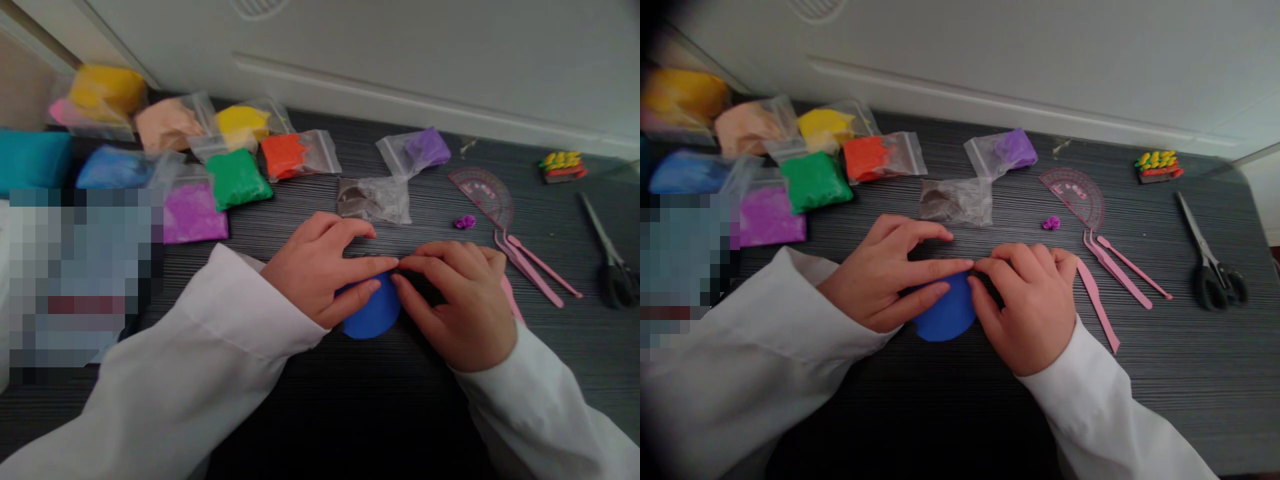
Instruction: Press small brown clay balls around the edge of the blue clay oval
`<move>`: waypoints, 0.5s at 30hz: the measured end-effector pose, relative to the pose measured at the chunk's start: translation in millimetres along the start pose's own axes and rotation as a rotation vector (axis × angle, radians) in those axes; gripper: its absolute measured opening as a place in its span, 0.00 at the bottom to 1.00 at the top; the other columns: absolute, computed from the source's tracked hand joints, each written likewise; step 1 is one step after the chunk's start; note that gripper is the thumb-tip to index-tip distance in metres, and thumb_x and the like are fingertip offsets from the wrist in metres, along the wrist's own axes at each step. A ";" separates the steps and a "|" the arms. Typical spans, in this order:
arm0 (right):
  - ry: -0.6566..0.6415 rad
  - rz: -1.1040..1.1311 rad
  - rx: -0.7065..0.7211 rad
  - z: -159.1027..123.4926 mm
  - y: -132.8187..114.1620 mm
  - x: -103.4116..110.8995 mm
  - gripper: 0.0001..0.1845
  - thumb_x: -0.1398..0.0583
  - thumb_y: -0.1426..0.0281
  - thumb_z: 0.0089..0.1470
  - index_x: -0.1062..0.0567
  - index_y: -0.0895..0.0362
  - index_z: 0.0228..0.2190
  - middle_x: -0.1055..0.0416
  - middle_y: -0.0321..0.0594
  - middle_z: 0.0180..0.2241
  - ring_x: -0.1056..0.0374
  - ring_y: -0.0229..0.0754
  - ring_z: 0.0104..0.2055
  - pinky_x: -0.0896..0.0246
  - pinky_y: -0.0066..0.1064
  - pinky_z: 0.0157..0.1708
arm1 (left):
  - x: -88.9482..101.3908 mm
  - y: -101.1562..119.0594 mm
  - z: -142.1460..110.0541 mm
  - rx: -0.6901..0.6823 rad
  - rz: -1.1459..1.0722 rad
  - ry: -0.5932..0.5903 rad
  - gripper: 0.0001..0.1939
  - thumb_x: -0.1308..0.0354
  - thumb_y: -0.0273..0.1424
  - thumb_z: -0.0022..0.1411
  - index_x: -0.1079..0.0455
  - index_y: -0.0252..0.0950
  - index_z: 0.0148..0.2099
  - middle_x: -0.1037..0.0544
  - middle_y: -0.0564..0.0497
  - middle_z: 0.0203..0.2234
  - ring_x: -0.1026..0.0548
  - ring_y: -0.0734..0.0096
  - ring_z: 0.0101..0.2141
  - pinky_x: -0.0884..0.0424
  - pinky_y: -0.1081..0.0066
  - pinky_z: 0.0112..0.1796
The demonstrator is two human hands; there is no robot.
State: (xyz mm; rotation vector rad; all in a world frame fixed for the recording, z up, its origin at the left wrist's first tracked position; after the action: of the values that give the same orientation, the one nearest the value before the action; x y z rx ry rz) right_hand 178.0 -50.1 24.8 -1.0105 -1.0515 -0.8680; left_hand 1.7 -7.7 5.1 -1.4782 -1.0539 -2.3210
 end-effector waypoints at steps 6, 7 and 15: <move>0.041 0.003 -0.009 0.2 3.6 5.3 0.08 0.43 0.65 0.46 0.28 0.53 0.31 0.31 0.37 0.33 0.38 0.42 0.35 0.55 0.39 0.38 | -0.6 1.2 -1.0 0.030 -0.017 0.001 0.17 0.51 0.38 0.54 0.35 0.46 0.47 0.35 0.49 0.45 0.39 0.62 0.44 0.43 0.57 0.45; 0.058 -0.007 -0.021 0.0 6.6 8.5 0.08 0.43 0.65 0.46 0.28 0.52 0.31 0.31 0.38 0.33 0.37 0.42 0.35 0.55 0.39 0.38 | 0.3 0.7 -0.7 0.018 -0.021 -0.007 0.17 0.51 0.38 0.54 0.35 0.46 0.47 0.35 0.49 0.45 0.39 0.62 0.44 0.43 0.57 0.44; 0.041 -0.018 -0.061 -8.4 35.9 29.6 0.09 0.43 0.66 0.46 0.29 0.52 0.32 0.32 0.38 0.34 0.36 0.44 0.37 0.53 0.40 0.39 | 10.9 -4.3 0.3 0.086 -0.158 0.066 0.17 0.50 0.35 0.53 0.34 0.41 0.46 0.32 0.47 0.41 0.36 0.64 0.41 0.40 0.61 0.43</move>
State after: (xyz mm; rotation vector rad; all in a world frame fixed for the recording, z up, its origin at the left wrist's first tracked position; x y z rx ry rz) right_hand 221.5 -49.8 43.4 -1.0317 -1.0060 -0.9360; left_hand -5.6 -2.2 12.5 -1.3225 -1.2778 -2.3768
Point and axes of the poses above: each hand's wrist, its own z-axis towards the middle knuckle, its own x-axis out of the back of the hand, y = z × x, the point moved 1 cm from there along z, towards the middle knuckle
